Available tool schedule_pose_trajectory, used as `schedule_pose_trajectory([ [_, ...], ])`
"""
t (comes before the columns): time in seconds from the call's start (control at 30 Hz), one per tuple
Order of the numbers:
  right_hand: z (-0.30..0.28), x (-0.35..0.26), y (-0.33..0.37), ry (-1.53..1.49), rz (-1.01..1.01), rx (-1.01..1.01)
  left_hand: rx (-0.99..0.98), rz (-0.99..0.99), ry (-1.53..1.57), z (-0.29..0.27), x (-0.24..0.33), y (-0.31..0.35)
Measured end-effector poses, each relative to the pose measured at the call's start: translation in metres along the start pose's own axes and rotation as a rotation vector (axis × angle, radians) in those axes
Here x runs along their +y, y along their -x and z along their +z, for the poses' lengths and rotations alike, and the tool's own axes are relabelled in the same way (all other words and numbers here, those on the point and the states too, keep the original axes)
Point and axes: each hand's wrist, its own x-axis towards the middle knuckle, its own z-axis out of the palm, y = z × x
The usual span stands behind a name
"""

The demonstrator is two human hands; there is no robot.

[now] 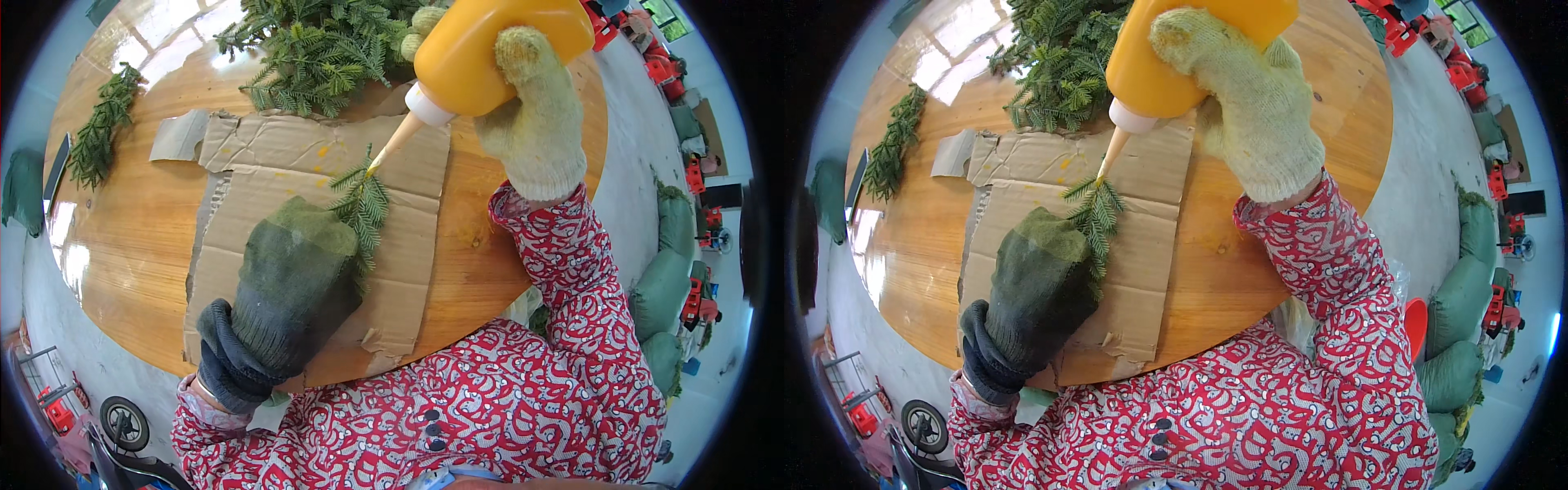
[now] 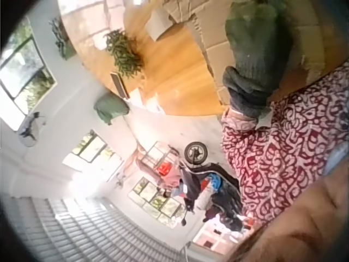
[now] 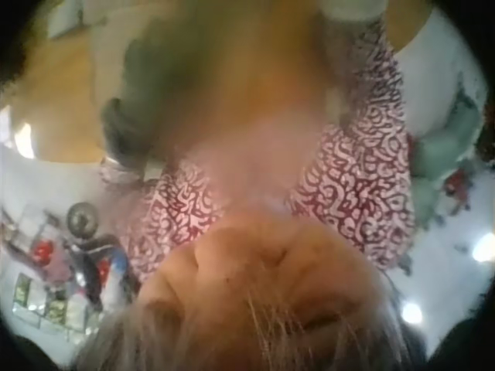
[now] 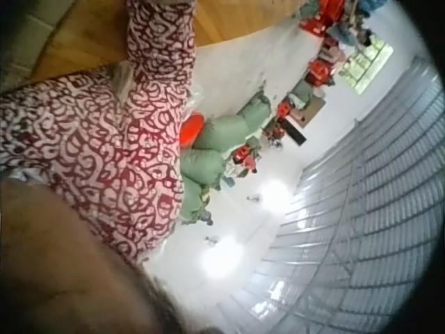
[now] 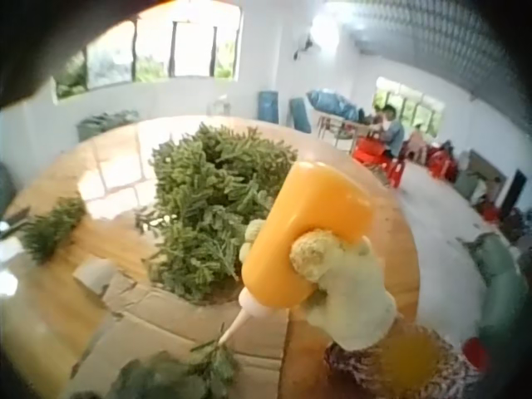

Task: The person applies glue onto artificial foliage branches on a piece of cardboard using a squeeze bottle.

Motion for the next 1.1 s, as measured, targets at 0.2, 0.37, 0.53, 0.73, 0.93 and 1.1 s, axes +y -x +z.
schedule_pose_trajectory([
  [0.2, 0.013, -0.006, -0.004, -0.068, 0.020, -0.088, 0.145, 0.048, 0.005, -0.005, 0.003, 0.004],
  [0.37, 0.013, -0.007, -0.006, -0.090, 0.037, -0.132, 0.210, 0.122, 0.079, -0.014, 0.007, 0.001],
  [0.53, 0.005, -0.006, -0.009, -0.065, 0.055, -0.198, 0.113, 0.086, 0.071, -0.016, 0.009, 0.000],
  [0.73, 0.021, -0.011, -0.012, -0.236, 0.042, -0.151, 0.107, 0.077, 0.061, -0.012, 0.009, -0.005],
  [0.93, 0.011, -0.007, -0.007, -0.145, 0.075, -0.147, 0.122, 0.067, 0.065, -0.011, 0.007, -0.001],
  [1.1, 0.021, -0.008, -0.001, 0.008, 0.039, -0.027, 0.121, 0.071, 0.080, -0.010, 0.006, 0.000],
])
